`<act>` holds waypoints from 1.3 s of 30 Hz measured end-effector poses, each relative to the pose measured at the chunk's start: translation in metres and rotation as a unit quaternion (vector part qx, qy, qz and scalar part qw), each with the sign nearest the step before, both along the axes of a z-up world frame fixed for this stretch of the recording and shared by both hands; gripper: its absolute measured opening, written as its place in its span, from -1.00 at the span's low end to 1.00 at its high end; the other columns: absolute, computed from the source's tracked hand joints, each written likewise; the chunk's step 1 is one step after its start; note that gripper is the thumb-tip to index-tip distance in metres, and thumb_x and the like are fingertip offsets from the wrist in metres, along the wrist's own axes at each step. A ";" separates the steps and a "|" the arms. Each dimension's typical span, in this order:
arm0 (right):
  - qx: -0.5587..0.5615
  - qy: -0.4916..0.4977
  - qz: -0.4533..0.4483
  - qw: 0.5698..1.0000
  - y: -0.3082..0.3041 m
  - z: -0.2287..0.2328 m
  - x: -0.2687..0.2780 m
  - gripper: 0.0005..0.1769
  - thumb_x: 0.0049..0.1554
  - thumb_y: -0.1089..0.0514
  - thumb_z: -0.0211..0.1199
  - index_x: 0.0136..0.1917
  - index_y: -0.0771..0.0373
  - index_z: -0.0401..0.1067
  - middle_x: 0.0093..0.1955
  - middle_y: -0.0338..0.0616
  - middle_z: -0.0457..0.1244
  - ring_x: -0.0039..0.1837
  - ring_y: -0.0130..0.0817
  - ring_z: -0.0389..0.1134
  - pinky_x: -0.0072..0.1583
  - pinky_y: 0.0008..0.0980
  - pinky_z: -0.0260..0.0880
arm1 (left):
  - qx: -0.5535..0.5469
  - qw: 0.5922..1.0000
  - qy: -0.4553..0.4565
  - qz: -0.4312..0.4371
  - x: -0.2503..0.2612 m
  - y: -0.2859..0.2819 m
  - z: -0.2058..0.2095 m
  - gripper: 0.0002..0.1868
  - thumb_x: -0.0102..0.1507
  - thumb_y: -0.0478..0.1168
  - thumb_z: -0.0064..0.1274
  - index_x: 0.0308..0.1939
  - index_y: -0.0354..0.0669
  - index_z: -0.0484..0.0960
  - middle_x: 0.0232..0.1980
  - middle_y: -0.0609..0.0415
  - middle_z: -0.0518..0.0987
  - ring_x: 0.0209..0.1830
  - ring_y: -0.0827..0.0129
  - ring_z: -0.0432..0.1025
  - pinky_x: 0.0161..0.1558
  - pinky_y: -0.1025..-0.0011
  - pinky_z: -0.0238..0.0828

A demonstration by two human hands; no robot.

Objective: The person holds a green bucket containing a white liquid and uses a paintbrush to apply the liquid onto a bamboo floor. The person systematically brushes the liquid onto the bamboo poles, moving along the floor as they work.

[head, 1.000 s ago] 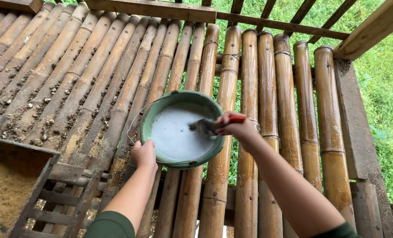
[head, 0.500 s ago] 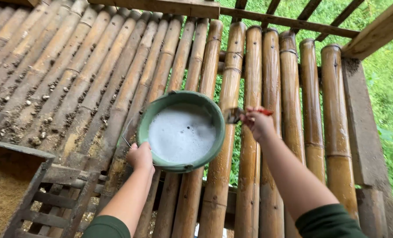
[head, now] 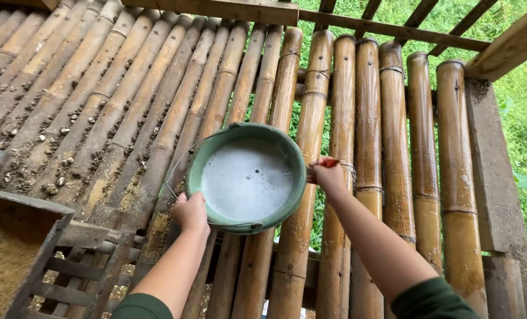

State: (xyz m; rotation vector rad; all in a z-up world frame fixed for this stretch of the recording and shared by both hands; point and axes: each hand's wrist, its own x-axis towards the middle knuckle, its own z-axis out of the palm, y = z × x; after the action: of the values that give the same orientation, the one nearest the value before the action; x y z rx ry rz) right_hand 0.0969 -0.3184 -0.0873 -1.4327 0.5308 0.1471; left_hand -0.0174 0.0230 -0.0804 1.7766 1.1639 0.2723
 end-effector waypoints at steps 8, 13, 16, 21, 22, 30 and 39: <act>-0.090 0.035 0.018 0.995 0.003 0.018 -0.005 -0.82 -0.08 0.38 0.25 -0.24 0.18 0.32 -0.21 -0.04 0.38 -0.28 -0.04 0.46 -0.20 -0.15 0.59 | -0.021 1.000 -0.004 0.010 0.000 -0.002 0.010 -0.60 -0.04 -0.19 0.03 -0.14 -0.22 0.66 -0.22 -0.10 0.56 0.00 0.04 0.49 -0.01 0.24 0.36; -0.048 0.067 0.056 0.995 0.010 0.031 -0.006 -0.76 -0.12 0.52 0.12 -0.26 0.22 0.32 -0.26 0.10 0.37 -0.32 0.13 0.45 -0.24 0.06 0.60 | -0.047 0.999 -0.005 0.020 -0.005 -0.013 0.043 -0.62 -0.06 -0.19 0.03 -0.18 -0.15 0.66 -0.35 0.05 0.51 -0.16 0.21 0.49 -0.18 0.32 0.38; -0.024 0.053 -0.001 0.998 0.003 0.036 0.002 -0.75 -0.08 0.51 0.11 -0.26 0.19 0.29 -0.24 0.06 0.38 -0.34 0.00 0.45 -0.25 -0.01 0.62 | -0.053 0.998 -0.016 0.029 -0.002 -0.015 0.050 -0.64 -0.05 -0.21 0.03 -0.19 -0.15 0.65 -0.37 0.02 0.53 -0.20 0.18 0.50 -0.21 0.30 0.39; -0.057 0.087 0.101 0.989 -0.002 0.005 -0.003 -0.91 0.00 0.38 0.11 -0.18 0.30 0.31 -0.12 0.15 0.37 -0.27 0.12 0.45 -0.22 0.02 0.60 | -0.034 0.999 0.003 0.012 0.001 -0.002 0.016 -0.60 -0.02 -0.20 0.04 -0.11 -0.17 0.67 -0.27 -0.07 0.56 -0.07 0.09 0.52 -0.10 0.25 0.40; -0.058 0.086 0.099 0.990 0.001 0.026 -0.010 -0.91 0.00 0.38 0.11 -0.18 0.30 0.31 -0.12 0.15 0.37 -0.27 0.12 0.45 -0.22 0.02 0.60 | -0.035 0.999 0.001 0.011 0.000 -0.004 0.020 -0.60 -0.02 -0.20 0.04 -0.11 -0.17 0.67 -0.27 -0.07 0.56 -0.07 0.09 0.52 -0.10 0.25 0.40; 0.020 0.191 0.137 0.972 -0.012 0.005 -0.035 -0.86 0.09 0.48 0.07 -0.17 0.29 0.29 0.05 0.12 0.36 -0.17 0.02 0.47 -0.13 -0.14 0.63 | -0.045 0.999 -0.008 0.016 -0.003 -0.018 0.051 -0.59 -0.02 -0.24 0.02 -0.09 -0.22 0.67 -0.23 -0.09 0.57 -0.03 0.09 0.51 -0.06 0.25 0.39; -0.029 -0.055 0.058 0.996 -0.040 0.099 0.000 -0.63 -0.14 0.63 0.01 -0.19 0.23 0.25 0.19 0.07 0.35 -0.04 -0.10 0.45 -0.09 -0.54 0.49 | -0.057 0.998 0.006 0.002 -0.011 -0.029 0.090 -0.54 0.00 -0.24 0.02 -0.01 -0.25 0.64 -0.13 -0.07 0.57 0.06 0.06 0.50 0.05 0.19 0.39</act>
State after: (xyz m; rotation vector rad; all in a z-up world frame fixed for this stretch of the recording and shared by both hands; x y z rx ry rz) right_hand 0.0967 -0.3579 0.0117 -1.5200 0.3636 0.1455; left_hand -0.0286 -0.0056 0.0096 1.6784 1.1680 0.1929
